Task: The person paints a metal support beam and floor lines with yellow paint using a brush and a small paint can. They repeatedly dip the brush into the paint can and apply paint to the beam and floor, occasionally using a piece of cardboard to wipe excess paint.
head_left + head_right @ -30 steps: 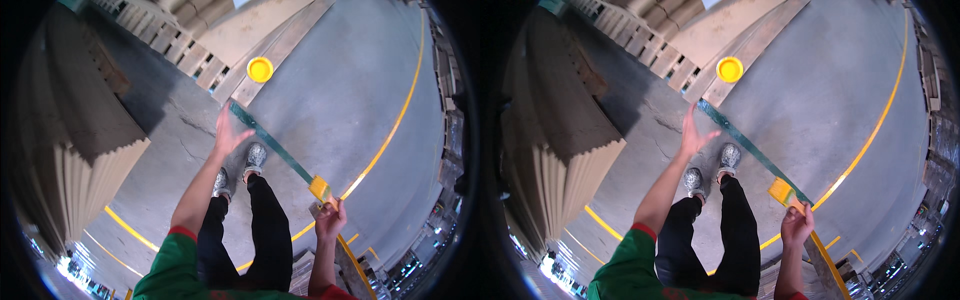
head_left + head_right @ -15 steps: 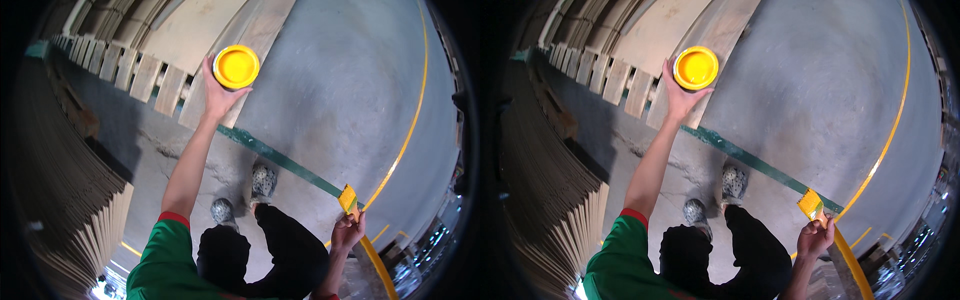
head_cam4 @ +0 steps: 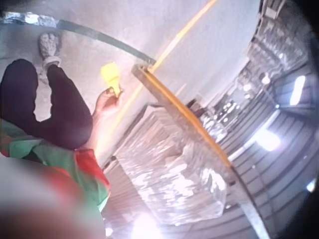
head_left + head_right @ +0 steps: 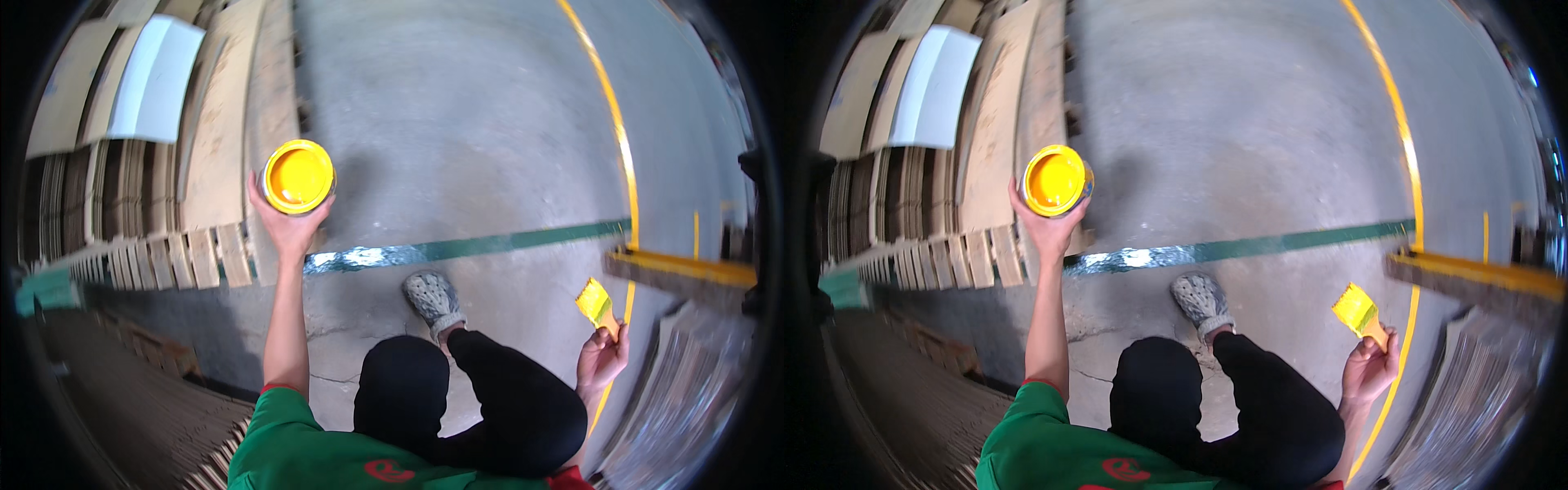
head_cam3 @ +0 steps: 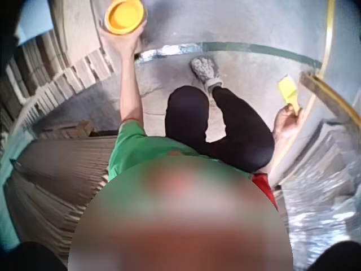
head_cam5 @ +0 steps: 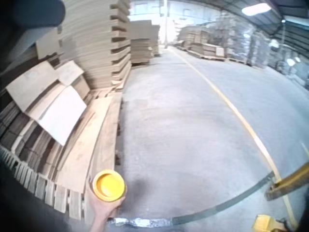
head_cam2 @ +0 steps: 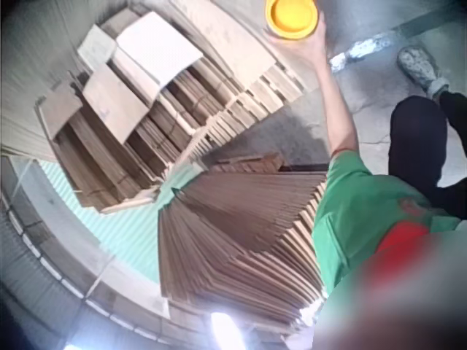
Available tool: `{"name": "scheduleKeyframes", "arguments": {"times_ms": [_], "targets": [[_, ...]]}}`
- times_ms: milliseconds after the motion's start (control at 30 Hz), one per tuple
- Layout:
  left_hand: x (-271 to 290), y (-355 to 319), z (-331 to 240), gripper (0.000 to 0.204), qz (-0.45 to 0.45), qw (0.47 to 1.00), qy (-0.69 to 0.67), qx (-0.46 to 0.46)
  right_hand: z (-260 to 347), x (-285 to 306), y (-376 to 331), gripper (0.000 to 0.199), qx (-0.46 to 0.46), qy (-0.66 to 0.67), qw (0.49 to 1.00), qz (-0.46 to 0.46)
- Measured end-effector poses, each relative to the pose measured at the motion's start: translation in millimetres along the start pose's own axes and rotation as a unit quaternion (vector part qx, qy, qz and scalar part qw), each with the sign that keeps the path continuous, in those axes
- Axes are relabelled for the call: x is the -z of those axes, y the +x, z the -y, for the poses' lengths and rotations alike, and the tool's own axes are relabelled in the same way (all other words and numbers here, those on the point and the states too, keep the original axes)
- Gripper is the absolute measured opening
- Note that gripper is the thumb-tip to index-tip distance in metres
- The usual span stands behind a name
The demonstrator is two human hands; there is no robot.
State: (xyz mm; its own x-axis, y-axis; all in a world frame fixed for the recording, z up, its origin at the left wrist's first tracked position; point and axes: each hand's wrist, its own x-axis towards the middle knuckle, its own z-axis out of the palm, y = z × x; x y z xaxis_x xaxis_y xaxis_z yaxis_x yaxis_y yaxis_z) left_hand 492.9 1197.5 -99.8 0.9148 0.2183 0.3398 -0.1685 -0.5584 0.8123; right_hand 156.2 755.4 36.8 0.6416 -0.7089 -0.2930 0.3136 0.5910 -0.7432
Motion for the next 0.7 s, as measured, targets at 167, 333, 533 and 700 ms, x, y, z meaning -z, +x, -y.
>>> {"name": "scheduleKeyframes", "arguments": {"times_ms": [167, 333, 533, 700], "targets": [[-19, -29, -105, 0.135, 0.126, 0.988, -0.079, -0.052, 84, -23, -23, 0.018, 0.152, -0.115, 0.981, -0.035], [-36, -77, -223, 0.139, 0.27, 0.938, -0.199, -0.084, 146, -125, -12, 0.021, 0.206, -0.257, 0.929, 0.166], [-54, -150, -332, 0.135, 0.365, 0.884, -0.264, -0.122, 147, -151, -28, 0.011, 0.222, -0.451, 0.837, 0.216], [-91, -219, -399, 0.134, 0.423, 0.855, -0.256, -0.155, 200, -91, -6, 0.017, 0.234, -0.532, 0.792, 0.189]]}}
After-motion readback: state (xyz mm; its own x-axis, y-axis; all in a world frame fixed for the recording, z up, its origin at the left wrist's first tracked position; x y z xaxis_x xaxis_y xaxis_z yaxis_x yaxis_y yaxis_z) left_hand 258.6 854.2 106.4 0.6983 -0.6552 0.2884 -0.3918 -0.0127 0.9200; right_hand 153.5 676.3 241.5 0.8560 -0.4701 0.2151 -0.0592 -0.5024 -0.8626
